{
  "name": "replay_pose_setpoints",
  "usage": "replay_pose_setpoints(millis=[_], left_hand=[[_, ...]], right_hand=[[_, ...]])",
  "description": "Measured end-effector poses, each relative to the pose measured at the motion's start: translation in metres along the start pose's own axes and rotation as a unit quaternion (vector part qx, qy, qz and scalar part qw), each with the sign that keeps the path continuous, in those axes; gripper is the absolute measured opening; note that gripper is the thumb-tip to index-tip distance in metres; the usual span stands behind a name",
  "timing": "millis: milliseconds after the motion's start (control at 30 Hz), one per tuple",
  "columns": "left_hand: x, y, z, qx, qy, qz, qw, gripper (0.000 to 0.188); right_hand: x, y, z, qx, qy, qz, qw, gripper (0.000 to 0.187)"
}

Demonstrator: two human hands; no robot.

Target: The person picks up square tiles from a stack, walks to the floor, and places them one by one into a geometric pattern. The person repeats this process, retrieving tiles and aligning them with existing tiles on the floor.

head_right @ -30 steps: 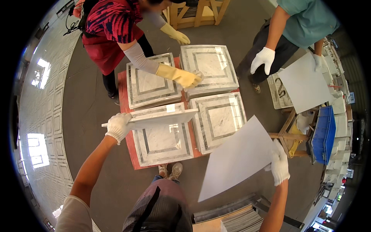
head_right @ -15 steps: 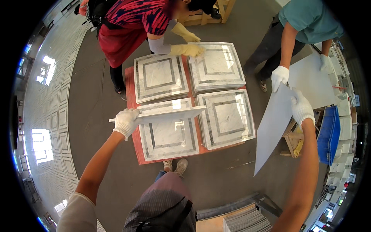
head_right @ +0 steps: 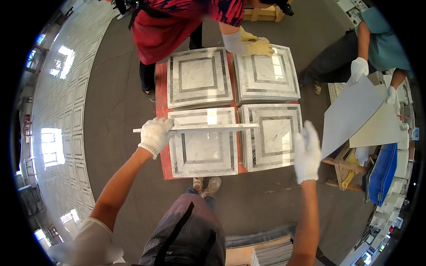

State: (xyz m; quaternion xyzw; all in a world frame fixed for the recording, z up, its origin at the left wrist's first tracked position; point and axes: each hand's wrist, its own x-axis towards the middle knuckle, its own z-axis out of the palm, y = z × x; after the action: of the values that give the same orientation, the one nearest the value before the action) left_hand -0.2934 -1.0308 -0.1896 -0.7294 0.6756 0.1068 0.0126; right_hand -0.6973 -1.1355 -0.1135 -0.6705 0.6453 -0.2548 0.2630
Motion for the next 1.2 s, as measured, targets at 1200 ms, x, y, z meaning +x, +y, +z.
replay_pose_setpoints(millis=[1200], left_hand=[[-0.049,0.043,0.000,-0.171,0.263,0.065,0.947,0.052]], right_hand=[[-0.043,0.009,0.153,0.273,-0.001,0.162,0.948,0.049]])
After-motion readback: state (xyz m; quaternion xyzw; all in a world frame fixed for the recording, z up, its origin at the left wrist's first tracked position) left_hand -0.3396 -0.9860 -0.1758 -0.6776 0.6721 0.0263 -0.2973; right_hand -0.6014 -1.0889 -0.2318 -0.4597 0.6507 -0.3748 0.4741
